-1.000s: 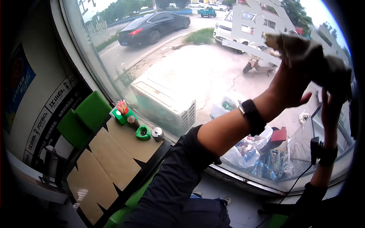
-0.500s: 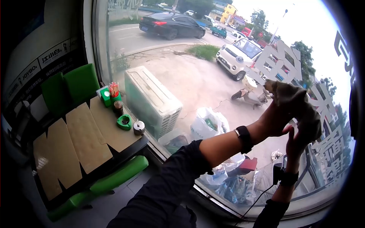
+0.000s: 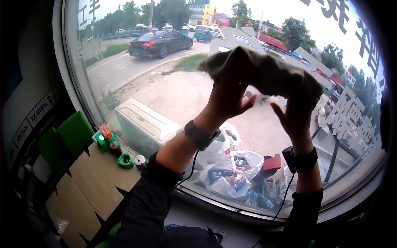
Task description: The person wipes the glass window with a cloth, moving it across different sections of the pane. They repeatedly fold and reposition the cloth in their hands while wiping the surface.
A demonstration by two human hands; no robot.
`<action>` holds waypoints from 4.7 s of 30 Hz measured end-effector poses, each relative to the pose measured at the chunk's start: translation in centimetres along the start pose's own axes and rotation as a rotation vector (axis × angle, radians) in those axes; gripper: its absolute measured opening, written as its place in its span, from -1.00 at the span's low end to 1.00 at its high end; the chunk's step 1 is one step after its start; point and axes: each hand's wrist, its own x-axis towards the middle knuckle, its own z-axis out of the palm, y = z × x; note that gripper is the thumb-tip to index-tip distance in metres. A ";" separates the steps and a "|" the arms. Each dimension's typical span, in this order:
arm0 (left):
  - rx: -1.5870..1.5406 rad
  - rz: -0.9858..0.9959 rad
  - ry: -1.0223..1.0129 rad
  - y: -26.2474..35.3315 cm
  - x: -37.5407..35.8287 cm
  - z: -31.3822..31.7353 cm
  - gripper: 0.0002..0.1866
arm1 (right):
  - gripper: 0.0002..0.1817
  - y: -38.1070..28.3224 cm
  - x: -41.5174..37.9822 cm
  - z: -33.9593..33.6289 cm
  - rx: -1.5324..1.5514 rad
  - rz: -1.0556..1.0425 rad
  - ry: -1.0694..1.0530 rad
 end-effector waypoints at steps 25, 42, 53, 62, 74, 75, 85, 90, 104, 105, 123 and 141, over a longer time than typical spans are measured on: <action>0.047 -0.098 -0.146 -5.8 2.0 -5.0 -0.67 | -0.25 -4.8 5.5 1.8 0.311 0.201 0.121; 0.014 -0.440 -0.741 4.8 -25.0 -0.9 -0.28 | -0.21 -13.9 -17.8 9.1 0.275 -0.183 -0.476; 0.003 -0.137 -0.095 -4.1 -6.5 -4.6 -0.56 | -0.16 -7.4 -0.5 3.7 0.131 0.064 -0.119; 0.013 -0.096 -0.144 -2.8 -7.1 -3.8 -0.44 | -0.24 -6.2 0.3 3.2 0.270 0.113 -0.045; -0.057 -0.039 -0.250 1.1 -9.6 -1.3 -0.33 | -0.26 -3.3 -6.4 2.3 -0.018 0.071 -0.076; -0.060 -0.003 -0.159 0.4 -5.5 -1.8 -0.42 | -0.23 -1.0 -3.9 0.9 0.087 0.079 0.010; 0.119 0.041 -0.279 6.4 -5.3 3.5 -0.31 | -0.33 3.7 -6.4 -2.6 -0.047 0.087 0.092; -0.167 -0.093 -0.548 12.1 -19.4 5.5 -0.46 | -0.42 -1.6 -23.4 2.0 0.047 0.215 -0.427; 0.054 0.196 0.029 3.6 7.4 1.2 -0.56 | -0.43 9.1 0.6 -4.5 -0.025 -0.085 0.148; 0.209 0.267 0.151 4.3 8.4 0.3 -0.67 | -0.31 7.9 1.8 -5.4 -0.052 -0.043 0.165; -0.243 -0.276 -0.610 7.7 -18.8 2.6 -0.28 | -0.48 -5.6 -19.7 4.3 0.102 0.119 -0.250; -0.142 -0.185 -0.379 8.7 -17.9 5.2 -0.45 | -0.60 -5.4 -16.0 3.2 0.275 0.352 0.006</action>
